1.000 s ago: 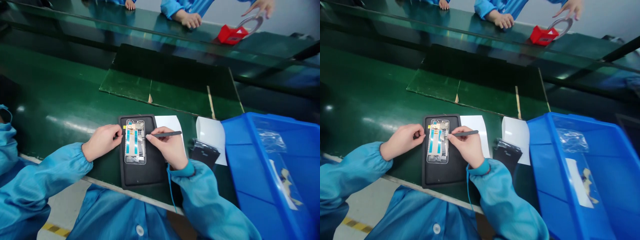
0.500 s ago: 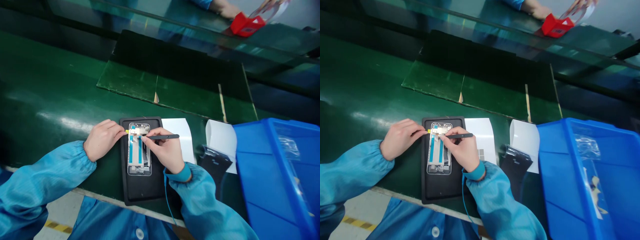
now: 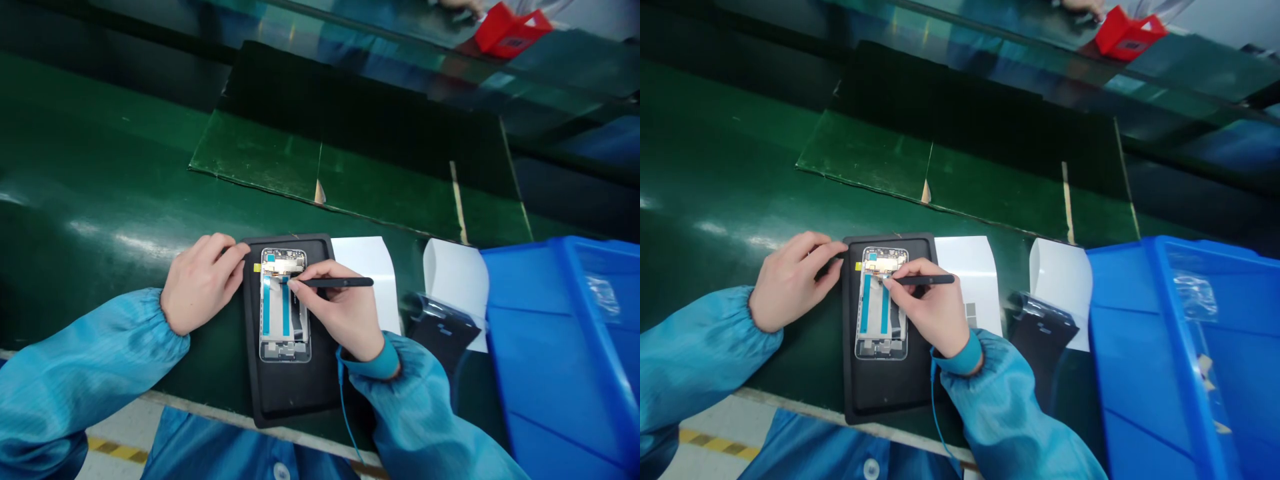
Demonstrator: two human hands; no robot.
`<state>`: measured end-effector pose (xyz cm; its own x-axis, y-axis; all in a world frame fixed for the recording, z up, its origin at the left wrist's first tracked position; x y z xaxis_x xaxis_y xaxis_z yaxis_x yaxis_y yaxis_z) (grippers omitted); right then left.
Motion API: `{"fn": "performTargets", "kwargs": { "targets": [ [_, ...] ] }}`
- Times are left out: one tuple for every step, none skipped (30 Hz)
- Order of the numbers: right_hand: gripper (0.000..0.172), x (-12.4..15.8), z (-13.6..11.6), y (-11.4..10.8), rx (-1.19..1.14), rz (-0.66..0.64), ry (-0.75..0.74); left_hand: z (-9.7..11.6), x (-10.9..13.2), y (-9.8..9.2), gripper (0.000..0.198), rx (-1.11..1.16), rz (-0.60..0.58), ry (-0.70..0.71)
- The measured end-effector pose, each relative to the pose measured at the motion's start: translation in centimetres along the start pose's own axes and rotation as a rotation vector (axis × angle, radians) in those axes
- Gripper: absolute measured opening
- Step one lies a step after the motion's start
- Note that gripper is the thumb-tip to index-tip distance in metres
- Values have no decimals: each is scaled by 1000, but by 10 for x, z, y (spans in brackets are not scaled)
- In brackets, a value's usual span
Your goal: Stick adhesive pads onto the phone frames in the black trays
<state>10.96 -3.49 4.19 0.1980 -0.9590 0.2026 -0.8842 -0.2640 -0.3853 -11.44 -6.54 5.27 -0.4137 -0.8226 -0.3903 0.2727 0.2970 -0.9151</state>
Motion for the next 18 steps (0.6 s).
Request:
{"fn": "performTargets", "kwargs": {
  "targets": [
    [12,0,0,0,3,2,-2,2,0,1,18,20,-13,19],
    [12,0,-1,0,6,4,-5,3,1,2,16,40,-23,36],
    [12,1,-1,0,9,6,-8,4,1,2,15,56,-30,48],
    [11,1,-1,0,10,8,-10,5,1,3,15,67,-33,54],
    [12,1,-1,-1,11,10,-11,6,1,4,15,74,-33,57],
    [12,1,-1,-1,10,8,-10,6,2,4,15,79,-33,60],
    [12,1,0,-1,9,6,-8,7,2,5,15,84,-34,62],
    [12,1,0,-1,10,3,-5,7,1,5,15,86,-36,62],
    [12,1,1,-1,11,1,-2,7,1,5,15,87,-35,61],
    [12,1,1,0,14,0,1,7,1,5,15,87,-35,62],
    [12,1,1,0,15,1,3,7,1,5,15,86,-33,64],
    [13,1,1,0,16,2,3,8,1,5,15,86,-31,67],
    [13,1,1,0,17,5,2,8,1,4,15,85,-28,71],
    [13,1,1,0,16,7,1,8,1,5,15,85,-26,75],
    [13,1,0,0,15,9,-1,8,1,5,15,85,-27,76],
    [13,1,0,0,14,9,-3,7,1,5,15,85,-29,76],
    [13,1,0,0,13,8,-4,7,1,5,15,85,-29,76],
    [14,1,0,0,13,8,-5,7,1,5,15,85,-31,76]
  ]
}}
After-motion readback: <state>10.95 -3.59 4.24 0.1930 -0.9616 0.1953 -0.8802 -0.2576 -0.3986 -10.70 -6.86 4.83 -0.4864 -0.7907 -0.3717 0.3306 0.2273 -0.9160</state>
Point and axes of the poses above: each hand's wrist, its own x-axis away from the middle knuckle, its own y-axis out of the palm, z = x × y, the point moved 2 cm from there along -x, towards the middle knuckle, and after that the axes turned 10 degrees about y, right-handed, at the moved point
